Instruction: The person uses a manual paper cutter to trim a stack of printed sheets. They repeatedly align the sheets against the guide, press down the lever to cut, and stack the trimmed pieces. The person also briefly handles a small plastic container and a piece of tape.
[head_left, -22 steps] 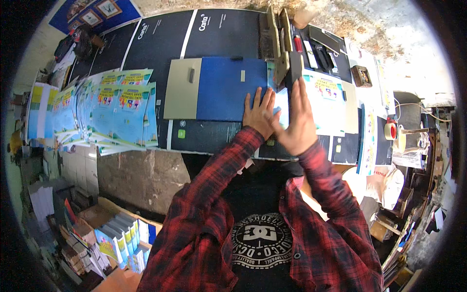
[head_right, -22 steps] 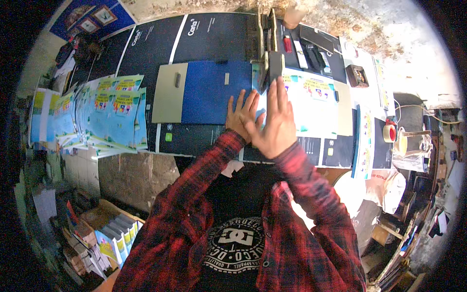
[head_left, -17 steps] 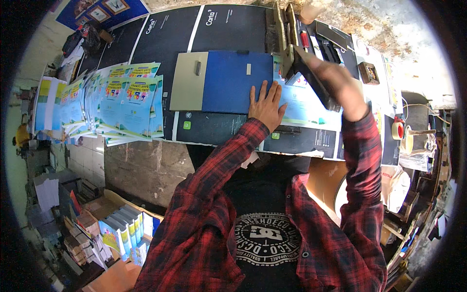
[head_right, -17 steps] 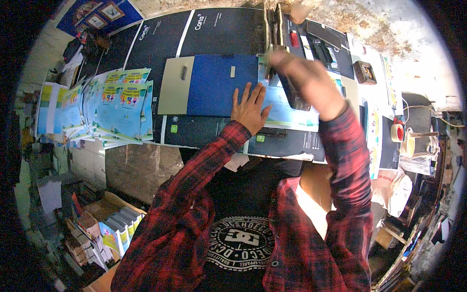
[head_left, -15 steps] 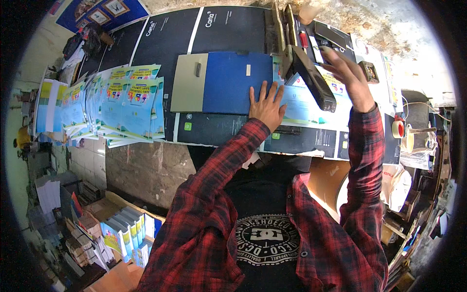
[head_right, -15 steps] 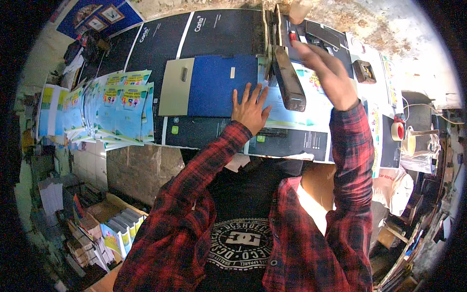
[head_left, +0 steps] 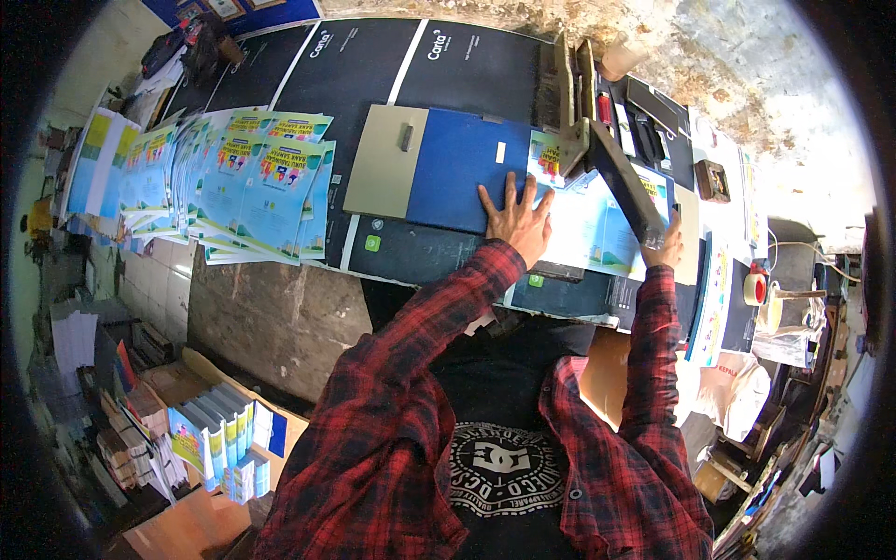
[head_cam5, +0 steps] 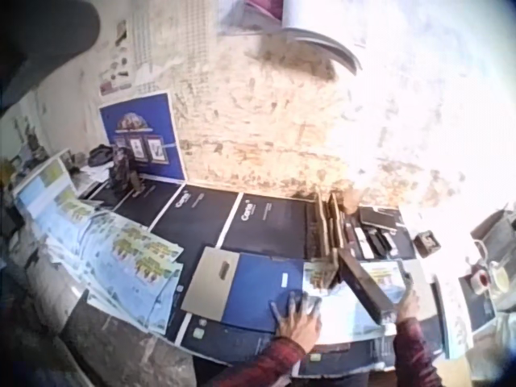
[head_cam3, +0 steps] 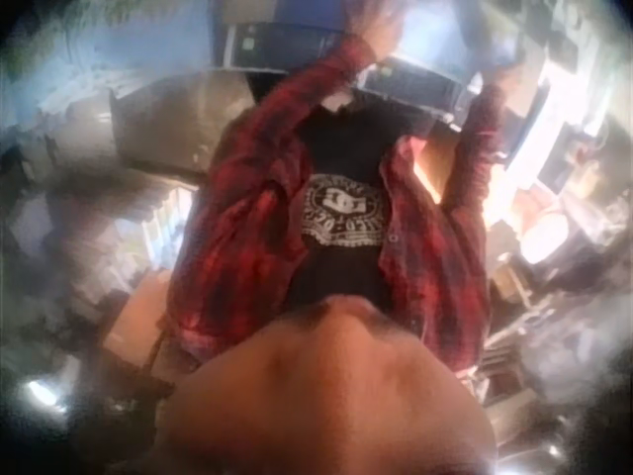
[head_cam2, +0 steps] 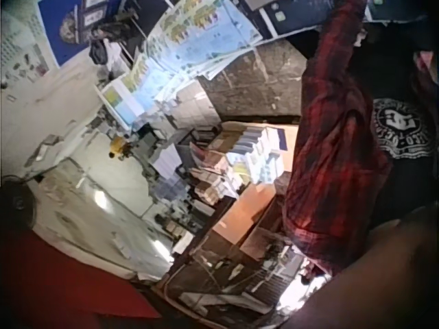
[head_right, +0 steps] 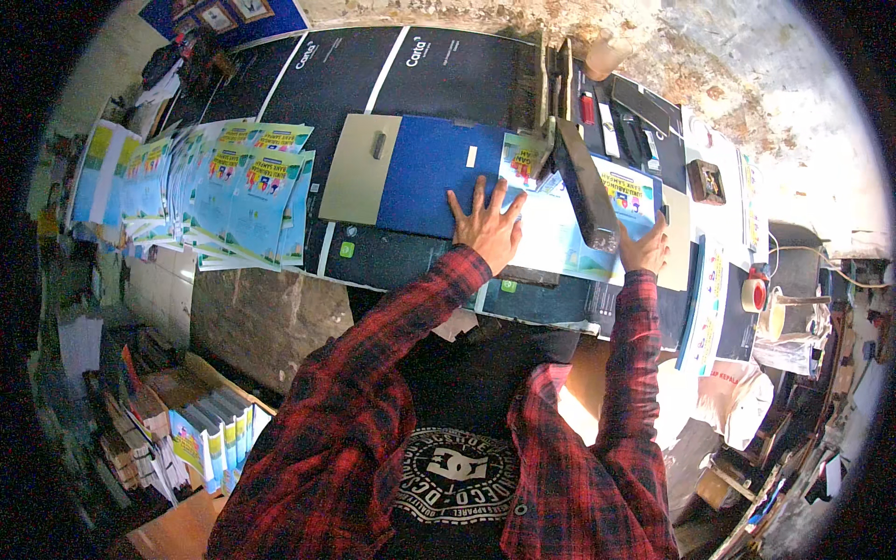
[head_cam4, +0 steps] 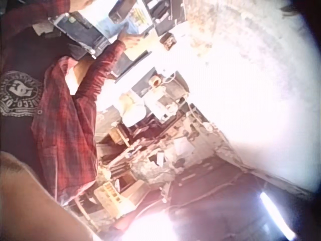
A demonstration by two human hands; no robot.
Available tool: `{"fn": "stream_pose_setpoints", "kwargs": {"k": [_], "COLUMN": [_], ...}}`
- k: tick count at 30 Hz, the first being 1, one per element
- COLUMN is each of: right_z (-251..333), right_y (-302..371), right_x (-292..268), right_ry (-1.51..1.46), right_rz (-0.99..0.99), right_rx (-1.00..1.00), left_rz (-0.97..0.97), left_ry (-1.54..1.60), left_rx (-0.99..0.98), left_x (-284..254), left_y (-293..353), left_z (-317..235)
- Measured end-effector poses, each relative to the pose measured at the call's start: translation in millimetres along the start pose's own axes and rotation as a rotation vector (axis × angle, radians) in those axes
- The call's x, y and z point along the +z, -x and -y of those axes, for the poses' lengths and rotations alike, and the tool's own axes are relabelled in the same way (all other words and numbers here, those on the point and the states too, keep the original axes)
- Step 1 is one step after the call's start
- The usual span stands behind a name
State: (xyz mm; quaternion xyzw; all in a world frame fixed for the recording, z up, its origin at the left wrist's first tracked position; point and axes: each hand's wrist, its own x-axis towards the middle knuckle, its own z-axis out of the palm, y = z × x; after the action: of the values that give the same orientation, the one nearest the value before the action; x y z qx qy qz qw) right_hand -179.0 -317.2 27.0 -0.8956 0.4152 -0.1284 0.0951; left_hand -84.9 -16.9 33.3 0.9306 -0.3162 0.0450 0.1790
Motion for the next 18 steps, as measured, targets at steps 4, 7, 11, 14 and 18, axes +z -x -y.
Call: {"fn": "stream_pose_setpoints", "kwargs": {"k": [4,7,11,14,18], "right_z": [8.0,4.9,0.9,-3.5,121.4], "right_y": [1.4,-3.4,-6.0,-19.9,-26.3], "right_x": [11.6,29.7,35.8,17.2,-114.9], "right_ry": [0.02,0.018,0.126,0.171,-0.046], "right_rz": [0.033,0.068,0.089,0.112,-0.275], "right_rx": [-0.033,-0.11,-0.142,-0.188,-0.683], "left_rz": [-0.029,-0.046,-0.057,-0.078,-0.061], "left_ry": [0.0,-0.016,0.037,0.039,0.038], "left_rx": [-0.014,-0.022,-0.021,-0.004,-0.026], "left_x": [-7.6,-12.1,-12.4,-9.4,-11.4], "left_y": [4.5,8.0,8.2,7.5,6.9], "left_z": [18.3,28.4,35.4,31.7,34.4]}}
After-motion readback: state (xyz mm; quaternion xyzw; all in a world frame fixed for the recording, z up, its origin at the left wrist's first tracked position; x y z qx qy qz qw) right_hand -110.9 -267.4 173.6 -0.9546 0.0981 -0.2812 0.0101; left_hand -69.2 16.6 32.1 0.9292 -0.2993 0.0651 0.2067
